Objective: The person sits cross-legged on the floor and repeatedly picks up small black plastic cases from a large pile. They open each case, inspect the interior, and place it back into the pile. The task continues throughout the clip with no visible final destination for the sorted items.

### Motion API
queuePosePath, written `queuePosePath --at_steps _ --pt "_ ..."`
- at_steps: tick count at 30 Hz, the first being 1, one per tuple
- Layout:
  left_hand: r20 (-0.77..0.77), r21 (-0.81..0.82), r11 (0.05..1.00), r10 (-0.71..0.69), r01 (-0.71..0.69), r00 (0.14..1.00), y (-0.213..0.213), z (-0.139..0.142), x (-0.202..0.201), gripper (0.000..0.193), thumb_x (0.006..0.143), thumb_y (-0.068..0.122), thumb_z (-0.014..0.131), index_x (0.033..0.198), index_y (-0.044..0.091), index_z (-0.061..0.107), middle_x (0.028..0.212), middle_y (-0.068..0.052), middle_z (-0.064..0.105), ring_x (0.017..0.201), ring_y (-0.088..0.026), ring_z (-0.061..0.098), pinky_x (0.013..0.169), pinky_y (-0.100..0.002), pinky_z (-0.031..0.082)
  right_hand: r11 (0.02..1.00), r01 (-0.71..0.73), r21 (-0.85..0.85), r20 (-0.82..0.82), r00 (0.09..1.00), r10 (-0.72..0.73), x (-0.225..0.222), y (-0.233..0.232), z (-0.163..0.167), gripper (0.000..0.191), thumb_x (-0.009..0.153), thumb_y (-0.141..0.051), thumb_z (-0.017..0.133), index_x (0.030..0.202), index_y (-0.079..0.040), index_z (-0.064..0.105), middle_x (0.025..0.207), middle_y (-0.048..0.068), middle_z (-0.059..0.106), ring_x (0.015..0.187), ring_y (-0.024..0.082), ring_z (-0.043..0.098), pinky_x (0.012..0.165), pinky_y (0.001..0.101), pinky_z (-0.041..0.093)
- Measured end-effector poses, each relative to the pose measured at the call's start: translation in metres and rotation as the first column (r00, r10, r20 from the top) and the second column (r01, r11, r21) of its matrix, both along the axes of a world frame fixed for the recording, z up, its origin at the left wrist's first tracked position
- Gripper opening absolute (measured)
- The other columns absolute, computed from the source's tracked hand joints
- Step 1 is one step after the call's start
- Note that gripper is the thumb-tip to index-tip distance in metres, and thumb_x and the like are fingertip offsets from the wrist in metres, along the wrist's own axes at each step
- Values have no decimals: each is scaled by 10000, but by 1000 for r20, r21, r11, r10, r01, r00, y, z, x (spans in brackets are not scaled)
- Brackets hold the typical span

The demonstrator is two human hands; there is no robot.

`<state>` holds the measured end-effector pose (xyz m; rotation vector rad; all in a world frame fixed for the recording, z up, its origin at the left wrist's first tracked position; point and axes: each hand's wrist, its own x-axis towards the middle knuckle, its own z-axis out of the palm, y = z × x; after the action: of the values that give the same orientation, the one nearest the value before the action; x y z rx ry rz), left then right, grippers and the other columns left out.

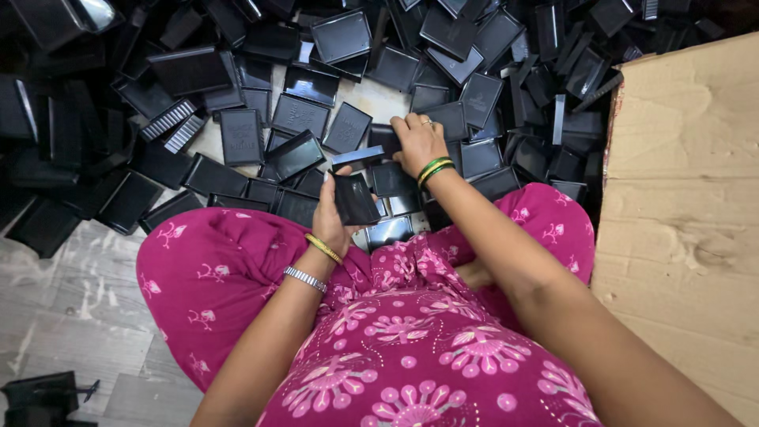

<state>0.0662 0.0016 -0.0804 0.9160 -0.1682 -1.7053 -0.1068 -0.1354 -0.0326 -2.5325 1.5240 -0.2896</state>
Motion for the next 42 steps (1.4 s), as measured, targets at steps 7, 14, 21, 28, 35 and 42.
queuePosePath --at_steps 7,14,21,28,35,42 --pt "-4 -29 999 36 -36 999 -3 13 1 512 991 400 503 1470 250 402 1150 -123 677 988 -272 722 760 -472 658 840 82 536 709 496 -501 -24 38 19 477 830 -120 797 1260 -179 600 1041 75 689 884 225 712 745 433 596" --pt "-73 -162 987 -14 2 997 3 35 -1 660 978 163 643 1575 187 365 1241 -75 666 1037 -242 722 855 -447 634 525 -299 797 602 465 -649 -40 100 25 398 990 -231 697 1331 -45 612 1169 42 683 1001 122 654 831 301 543" --pt "-2 -124 992 -18 18 1000 11 35 -4 696 951 93 686 1581 163 398 1193 -98 673 943 -252 747 767 -416 650 589 -430 684 723 292 -626 -38 110 26 548 899 -116 719 1411 -6 555 1290 116 677 1137 166 653 980 317 514" --pt "182 -199 968 -115 151 977 23 21 -9 803 901 58 725 1597 207 353 1174 -130 693 969 -231 727 793 -385 669 776 -359 519 736 649 -192 -25 119 37 718 883 -153 793 1492 42 467 1447 154 581 1289 196 561 1090 344 433" --pt "61 -163 986 -33 43 998 26 23 -14 727 945 105 679 1588 215 357 1145 -74 685 899 -222 743 724 -404 678 791 -307 529 767 572 -291 -14 128 39 617 991 -233 712 1522 -10 491 1436 80 625 1276 145 573 1099 300 464" --pt "7 -170 985 5 -4 1000 28 37 -7 735 957 93 697 1603 201 363 1159 -87 696 898 -231 757 759 -403 663 685 -315 656 752 346 -561 -30 132 35 605 1007 -176 695 1555 -3 506 1352 39 633 1137 90 552 971 253 441"
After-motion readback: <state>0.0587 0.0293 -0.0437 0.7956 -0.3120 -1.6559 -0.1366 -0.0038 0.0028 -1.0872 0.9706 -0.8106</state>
